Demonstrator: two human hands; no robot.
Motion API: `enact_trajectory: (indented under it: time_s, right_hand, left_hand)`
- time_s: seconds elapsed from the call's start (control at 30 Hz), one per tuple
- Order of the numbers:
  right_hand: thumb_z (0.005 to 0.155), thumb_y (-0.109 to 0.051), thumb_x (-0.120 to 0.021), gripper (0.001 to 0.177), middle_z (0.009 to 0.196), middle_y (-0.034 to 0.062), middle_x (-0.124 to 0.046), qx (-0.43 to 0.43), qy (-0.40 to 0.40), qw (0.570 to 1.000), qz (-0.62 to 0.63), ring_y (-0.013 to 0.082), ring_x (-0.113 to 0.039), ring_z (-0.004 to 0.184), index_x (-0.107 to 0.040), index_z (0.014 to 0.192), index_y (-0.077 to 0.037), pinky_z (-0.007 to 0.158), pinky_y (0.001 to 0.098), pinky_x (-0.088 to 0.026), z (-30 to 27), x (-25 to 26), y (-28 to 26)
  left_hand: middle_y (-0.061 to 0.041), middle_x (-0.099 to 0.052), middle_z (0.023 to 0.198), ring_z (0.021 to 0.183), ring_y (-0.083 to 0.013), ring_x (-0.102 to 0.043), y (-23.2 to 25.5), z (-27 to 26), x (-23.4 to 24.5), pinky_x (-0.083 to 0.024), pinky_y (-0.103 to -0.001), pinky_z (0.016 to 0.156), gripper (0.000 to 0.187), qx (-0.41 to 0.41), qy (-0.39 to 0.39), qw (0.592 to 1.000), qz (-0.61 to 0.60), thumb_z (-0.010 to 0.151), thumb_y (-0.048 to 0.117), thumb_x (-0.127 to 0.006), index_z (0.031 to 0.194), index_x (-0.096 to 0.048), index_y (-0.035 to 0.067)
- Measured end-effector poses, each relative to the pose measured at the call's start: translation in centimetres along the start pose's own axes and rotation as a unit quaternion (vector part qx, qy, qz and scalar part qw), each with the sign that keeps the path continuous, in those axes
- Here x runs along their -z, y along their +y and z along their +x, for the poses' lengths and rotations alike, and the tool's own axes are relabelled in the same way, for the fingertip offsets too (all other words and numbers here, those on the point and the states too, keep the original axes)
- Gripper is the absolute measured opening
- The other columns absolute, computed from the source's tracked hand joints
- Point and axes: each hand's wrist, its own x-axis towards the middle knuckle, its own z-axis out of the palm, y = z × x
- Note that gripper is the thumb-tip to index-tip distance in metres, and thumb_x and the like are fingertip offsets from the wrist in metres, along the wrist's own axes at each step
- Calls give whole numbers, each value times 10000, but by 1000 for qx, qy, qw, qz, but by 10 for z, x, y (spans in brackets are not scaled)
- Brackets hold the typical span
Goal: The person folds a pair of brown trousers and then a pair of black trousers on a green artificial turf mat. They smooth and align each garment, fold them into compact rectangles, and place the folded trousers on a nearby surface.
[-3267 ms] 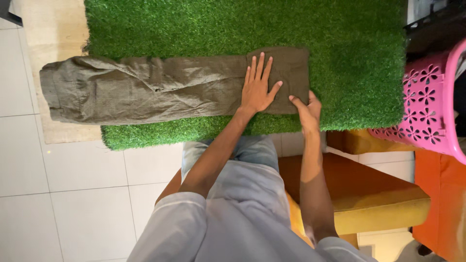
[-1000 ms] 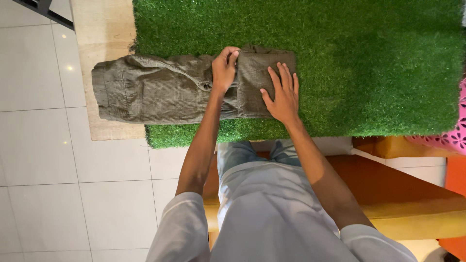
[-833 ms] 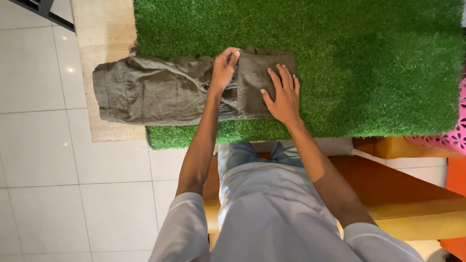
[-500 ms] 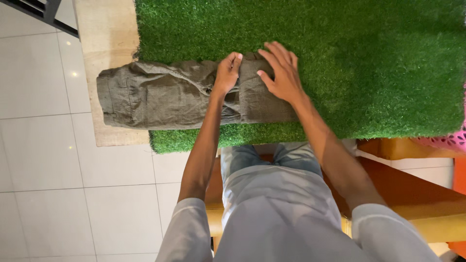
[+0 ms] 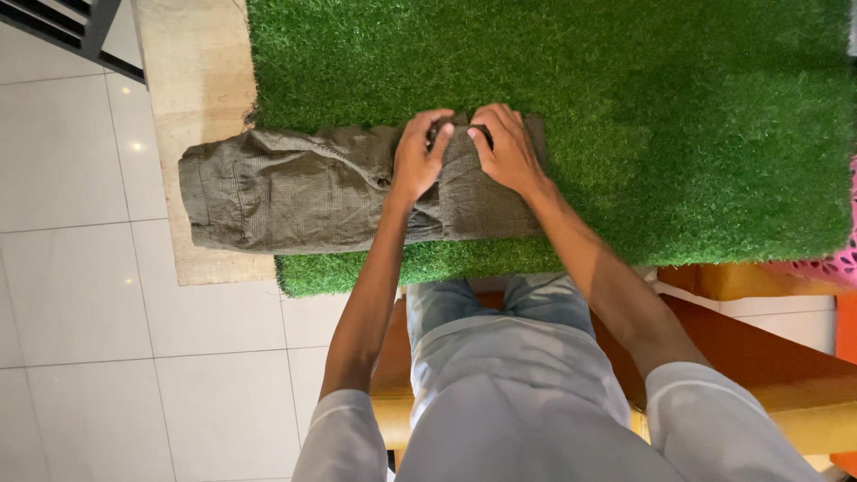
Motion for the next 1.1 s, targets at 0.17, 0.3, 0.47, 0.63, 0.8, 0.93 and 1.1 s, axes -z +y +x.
enact_trajectory:
  time_s: [0.17, 0.3, 0.47, 0.63, 0.8, 0.93, 1.1]
  right_hand:
    - [1029, -85, -589, 122, 1008, 71, -682, -23, -16, 999, 22, 226, -610, 982, -632, 1137, -49, 1003, 449, -387, -1, -9, 3]
    - [1052, -128, -563, 185, 930, 78, -675, -1, -48, 998, -47, 242, -591, 942, -663, 1183, -44, 1054, 490, -363, -3, -18, 15]
    - [1109, -259, -553, 262, 1007, 123, -659, 4, -143, 971, -189, 264, -581, 970, -683, 1013, -53, 1024, 456, -404, 4, -16, 37]
    - [1107, -241, -509, 256, 1104, 138, -655, -5, -125, 985, -119, 296, -594, 1060, -659, 1134, -35, 1012, 458, -412, 0, 8, 31]
    - [1074, -278, -525, 351, 1180, 144, -663, 82, -117, 985, -96, 292, -597, 1119, -643, 1295, -32, 1021, 472, -402, 7, 10, 11]
    - [1039, -346, -569, 404, 1063, 161, -645, 105, -136, 972, -158, 298, -586, 1007, -645, 1241, -4, 941, 460, -423, 12, -6, 4]
    - [1086, -277, -557, 300, 995, 154, -620, 37, -135, 972, -187, 289, -553, 924, -646, 1140, 3, 877, 440, -428, 9, -18, 12]
  left_hand:
    - [-59, -692, 1065, 1023, -243, -602, 2, -5, 0, -474, -402, 941, 286, -20, -1, 999, 41, 988, 304, -645, 1159, -738, 93]
    - [-67, -661, 1017, 1057, -258, -588, -18, 1, -9, -415, -419, 1038, 268, -38, -8, 995, 90, 1036, 301, -597, 1069, -735, 74]
    - [-91, -626, 994, 1036, -272, -561, -29, 6, -17, -319, -497, 1108, 301, -27, 13, 985, 168, 1042, 301, -575, 955, -740, 65]
    - [-125, -597, 1035, 1065, -319, -521, -25, 0, -19, -360, -487, 1067, 366, -35, 88, 978, 185, 1019, 353, -609, 920, -742, 27]
    - [-126, -600, 1061, 1103, -328, -533, -20, 6, -20, -310, -522, 1145, 356, -47, 103, 968, 224, 1056, 312, -589, 926, -741, 17]
    - [-117, -633, 1117, 1178, -314, -549, -10, 5, -8, -231, -557, 1236, 321, 1, 58, 966, 253, 1040, 342, -586, 1004, -745, 65]
    - [-89, -599, 1345, 1361, -331, -436, -6, -8, 25, -107, -623, 1204, 430, 40, 28, 929, 368, 989, 417, -544, 1329, -617, 164]
